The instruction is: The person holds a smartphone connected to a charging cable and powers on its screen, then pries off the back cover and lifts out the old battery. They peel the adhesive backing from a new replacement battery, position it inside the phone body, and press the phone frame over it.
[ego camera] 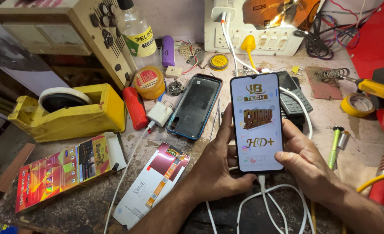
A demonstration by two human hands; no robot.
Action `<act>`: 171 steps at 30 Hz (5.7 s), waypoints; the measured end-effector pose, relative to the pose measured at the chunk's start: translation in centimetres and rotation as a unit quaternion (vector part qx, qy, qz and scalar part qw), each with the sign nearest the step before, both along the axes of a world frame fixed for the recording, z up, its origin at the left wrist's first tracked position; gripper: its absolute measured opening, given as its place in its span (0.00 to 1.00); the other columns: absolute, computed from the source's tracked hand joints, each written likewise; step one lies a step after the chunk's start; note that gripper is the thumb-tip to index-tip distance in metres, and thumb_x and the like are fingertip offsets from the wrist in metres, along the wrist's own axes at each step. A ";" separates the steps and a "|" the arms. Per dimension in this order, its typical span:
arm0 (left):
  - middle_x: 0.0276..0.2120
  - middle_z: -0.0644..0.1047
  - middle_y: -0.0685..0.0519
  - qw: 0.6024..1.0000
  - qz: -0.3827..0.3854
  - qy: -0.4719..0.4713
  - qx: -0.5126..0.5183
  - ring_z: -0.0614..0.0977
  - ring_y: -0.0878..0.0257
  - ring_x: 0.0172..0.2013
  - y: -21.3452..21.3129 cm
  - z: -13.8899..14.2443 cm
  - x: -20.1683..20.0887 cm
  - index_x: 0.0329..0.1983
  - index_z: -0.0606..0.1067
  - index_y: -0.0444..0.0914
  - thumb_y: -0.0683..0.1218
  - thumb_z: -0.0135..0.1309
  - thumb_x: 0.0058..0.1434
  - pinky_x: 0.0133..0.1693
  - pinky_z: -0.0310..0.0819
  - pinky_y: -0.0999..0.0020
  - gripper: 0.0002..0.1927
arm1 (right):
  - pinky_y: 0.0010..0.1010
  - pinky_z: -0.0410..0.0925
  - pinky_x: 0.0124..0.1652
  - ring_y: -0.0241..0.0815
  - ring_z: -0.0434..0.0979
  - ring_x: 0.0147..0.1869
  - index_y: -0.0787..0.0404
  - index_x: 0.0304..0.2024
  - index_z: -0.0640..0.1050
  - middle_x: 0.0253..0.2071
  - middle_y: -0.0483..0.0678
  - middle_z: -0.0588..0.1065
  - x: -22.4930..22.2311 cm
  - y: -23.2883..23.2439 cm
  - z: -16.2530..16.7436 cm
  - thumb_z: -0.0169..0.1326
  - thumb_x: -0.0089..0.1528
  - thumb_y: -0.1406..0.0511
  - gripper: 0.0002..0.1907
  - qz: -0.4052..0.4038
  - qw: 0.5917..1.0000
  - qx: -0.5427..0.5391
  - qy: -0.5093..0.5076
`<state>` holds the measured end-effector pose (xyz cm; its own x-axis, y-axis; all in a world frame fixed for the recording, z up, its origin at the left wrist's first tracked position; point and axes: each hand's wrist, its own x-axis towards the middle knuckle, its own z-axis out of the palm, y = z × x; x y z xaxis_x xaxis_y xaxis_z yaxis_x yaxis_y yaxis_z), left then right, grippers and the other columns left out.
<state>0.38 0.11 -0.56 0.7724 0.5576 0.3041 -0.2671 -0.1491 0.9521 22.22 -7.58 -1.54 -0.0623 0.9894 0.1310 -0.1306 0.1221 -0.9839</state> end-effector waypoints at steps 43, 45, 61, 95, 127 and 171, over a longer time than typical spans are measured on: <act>0.65 0.70 0.42 1.000 -0.003 0.020 -0.019 0.82 0.57 0.56 0.0 0.8 -0.2 0.81 0.22 0.42 0.34 0.59 0.51 0.59 0.79 0.62 0.68 | 0.36 0.70 0.57 0.46 0.78 0.59 0.70 0.71 0.60 0.57 0.60 0.76 -0.1 0.2 0.4 0.48 0.58 0.67 0.37 0.007 1.000 -0.012 0.016; 0.66 0.70 0.43 1.000 -0.004 0.022 -0.021 0.82 0.57 0.57 0.0 0.8 -0.3 0.81 0.22 0.42 0.34 0.59 0.51 0.59 0.79 0.62 0.68 | 0.37 0.70 0.58 0.47 0.78 0.59 0.70 0.71 0.60 0.58 0.60 0.76 -0.1 0.2 0.4 0.47 0.58 0.67 0.37 0.011 1.000 -0.013 0.026; 0.68 0.68 0.41 1.000 0.000 0.023 -0.017 0.82 0.55 0.58 0.0 0.8 -0.2 0.81 0.22 0.41 0.35 0.58 0.51 0.59 0.80 0.61 0.68 | 0.38 0.69 0.59 0.47 0.77 0.60 0.70 0.71 0.60 0.58 0.60 0.75 -0.1 0.2 0.5 0.48 0.59 0.66 0.37 0.007 1.000 -0.014 0.007; 0.66 0.69 0.41 1.000 0.005 0.026 -0.007 0.82 0.55 0.57 0.0 0.8 -0.2 0.81 0.23 0.41 0.35 0.59 0.51 0.57 0.81 0.61 0.68 | 0.38 0.69 0.59 0.46 0.76 0.60 0.68 0.72 0.59 0.59 0.59 0.75 -0.1 0.1 0.6 0.48 0.59 0.66 0.38 0.005 1.000 -0.023 0.009; 0.61 0.75 0.42 0.999 0.001 0.042 -0.019 0.84 0.58 0.53 0.0 1.1 -0.5 0.80 0.20 0.43 0.35 0.58 0.52 0.57 0.81 0.62 0.69 | 0.39 0.67 0.61 0.49 0.76 0.63 0.73 0.71 0.60 0.62 0.62 0.73 0.2 0.4 1.3 0.48 0.50 0.70 0.44 0.048 0.996 -0.026 0.065; 0.77 0.61 0.35 0.998 0.027 -0.009 0.050 0.83 0.53 0.57 -1.5 -0.4 1.1 0.82 0.23 0.39 0.36 0.60 0.54 0.55 0.83 0.62 0.67 | 0.30 0.73 0.47 0.37 0.80 0.45 0.67 0.58 0.74 0.46 0.52 0.81 -0.8 0.6 1.5 0.46 0.65 0.62 0.21 -0.124 0.992 -0.008 0.029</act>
